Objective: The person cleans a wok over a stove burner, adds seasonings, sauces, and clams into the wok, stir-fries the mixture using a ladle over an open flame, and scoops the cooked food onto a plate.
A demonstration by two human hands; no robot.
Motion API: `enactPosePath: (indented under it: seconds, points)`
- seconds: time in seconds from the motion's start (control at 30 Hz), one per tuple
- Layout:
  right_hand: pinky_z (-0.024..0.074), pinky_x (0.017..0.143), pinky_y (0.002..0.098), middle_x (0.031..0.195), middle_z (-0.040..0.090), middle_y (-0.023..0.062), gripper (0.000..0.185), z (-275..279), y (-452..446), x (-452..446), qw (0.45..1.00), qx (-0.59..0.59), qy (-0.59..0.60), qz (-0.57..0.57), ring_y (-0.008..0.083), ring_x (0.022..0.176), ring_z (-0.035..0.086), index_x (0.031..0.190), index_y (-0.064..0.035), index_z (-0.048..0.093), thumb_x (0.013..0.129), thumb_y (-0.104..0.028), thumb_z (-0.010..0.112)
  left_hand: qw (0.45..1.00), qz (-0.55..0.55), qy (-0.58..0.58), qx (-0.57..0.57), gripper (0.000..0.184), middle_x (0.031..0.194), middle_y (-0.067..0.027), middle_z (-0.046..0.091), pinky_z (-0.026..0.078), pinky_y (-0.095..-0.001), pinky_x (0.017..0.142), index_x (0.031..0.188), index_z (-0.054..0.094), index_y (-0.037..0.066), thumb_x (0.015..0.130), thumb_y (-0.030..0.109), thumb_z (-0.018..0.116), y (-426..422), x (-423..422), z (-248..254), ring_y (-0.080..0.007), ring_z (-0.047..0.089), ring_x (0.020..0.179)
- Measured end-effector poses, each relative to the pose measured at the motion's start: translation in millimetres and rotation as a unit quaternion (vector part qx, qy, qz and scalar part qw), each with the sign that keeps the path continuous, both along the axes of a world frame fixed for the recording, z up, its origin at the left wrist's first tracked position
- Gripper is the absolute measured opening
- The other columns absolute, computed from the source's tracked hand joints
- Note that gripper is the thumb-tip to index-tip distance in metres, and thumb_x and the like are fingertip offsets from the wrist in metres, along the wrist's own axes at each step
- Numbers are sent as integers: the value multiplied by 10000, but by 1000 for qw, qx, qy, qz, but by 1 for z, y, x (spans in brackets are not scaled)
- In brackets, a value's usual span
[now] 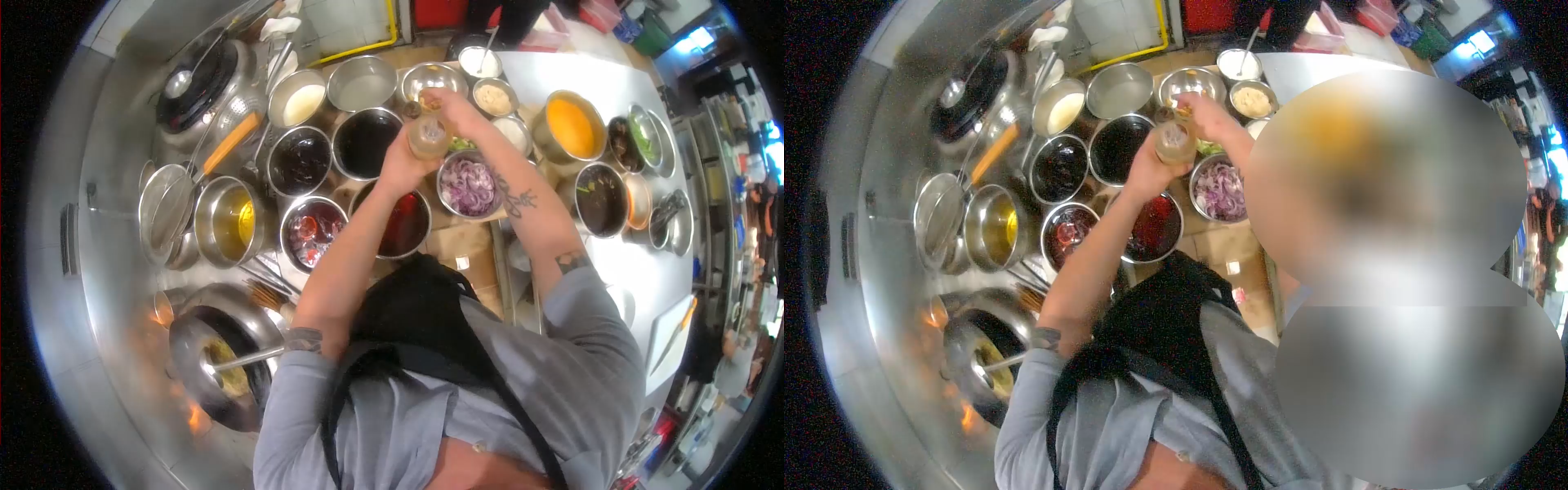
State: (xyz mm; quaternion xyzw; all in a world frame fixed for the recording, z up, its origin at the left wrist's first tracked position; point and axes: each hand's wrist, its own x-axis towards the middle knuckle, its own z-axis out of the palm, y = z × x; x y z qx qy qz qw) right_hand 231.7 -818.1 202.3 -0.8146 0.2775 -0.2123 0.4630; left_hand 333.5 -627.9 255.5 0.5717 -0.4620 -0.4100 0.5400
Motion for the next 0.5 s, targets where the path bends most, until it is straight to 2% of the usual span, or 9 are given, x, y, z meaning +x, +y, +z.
enactPosePath:
  seconds: [0.03,0.1,0.13,0.23,0.27,0.37,0.43,0.47,0.5]
  points:
    - [487,969,386,1193,650,190,605,4,0,11,1000,0,13,16,338,1114,617,1248,-27,601,707,-192,817,999,6,-37,16,690,1194,-76,646,466,-332,988,1284,527,58,670,28,840,2,1,-6,-183,606,1120]
    - [479,993,387,1239,635,197,651,27,11,12,978,-151,141,39,333,1156,602,1270,-40,601,689,-222,832,992,18,-111,49,703,1206,-101,647,466,-336,990,1297,523,70,669,25,835,7,0,-6,-211,613,1131]
    - [483,999,389,1245,635,204,701,16,4,16,976,-158,140,50,340,1152,609,1293,-45,599,671,-253,845,990,15,-130,54,734,1234,-145,638,467,-349,999,1328,505,71,669,21,825,11,-1,0,-256,612,1160]
    - [494,969,364,1187,666,185,663,25,0,28,974,-103,190,68,291,1122,633,1249,-14,613,652,-181,846,987,9,-147,66,778,1253,-171,626,468,-363,1007,1372,477,66,674,28,819,14,-1,12,-271,605,1183]
    - [508,937,360,1119,695,166,595,24,0,28,981,-88,161,62,272,1060,663,1192,1,643,663,-198,829,986,8,-155,67,814,1278,-172,613,469,-373,1013,1421,436,75,699,33,808,18,1,17,-283,594,1198]
    - [503,962,370,1157,682,193,617,57,-4,27,983,-84,156,39,312,1079,657,1224,-24,634,685,-263,813,982,44,-182,-8,833,1303,-170,598,480,-388,1001,1456,399,88,725,36,795,29,17,-1,-298,596,1186]
    - [528,887,361,1080,706,175,601,82,-13,30,986,-134,99,1,278,974,681,1199,-18,651,683,-288,799,985,71,-151,50,828,1321,-168,585,485,-397,997,1458,392,77,735,42,795,44,30,24,-298,595,1180]
    - [542,845,353,1057,702,177,612,123,-7,32,982,-132,133,24,267,920,684,1195,-7,647,678,-296,800,984,86,-134,80,825,1330,-168,578,487,-402,996,1458,388,71,741,46,795,54,35,38,-299,594,1178]
    - [546,825,335,1037,699,178,628,151,1,33,982,-171,75,29,254,893,682,1199,5,641,673,-301,799,984,100,-136,61,823,1331,-171,571,491,-408,988,1441,403,54,734,84,824,60,42,46,-279,590,1177]
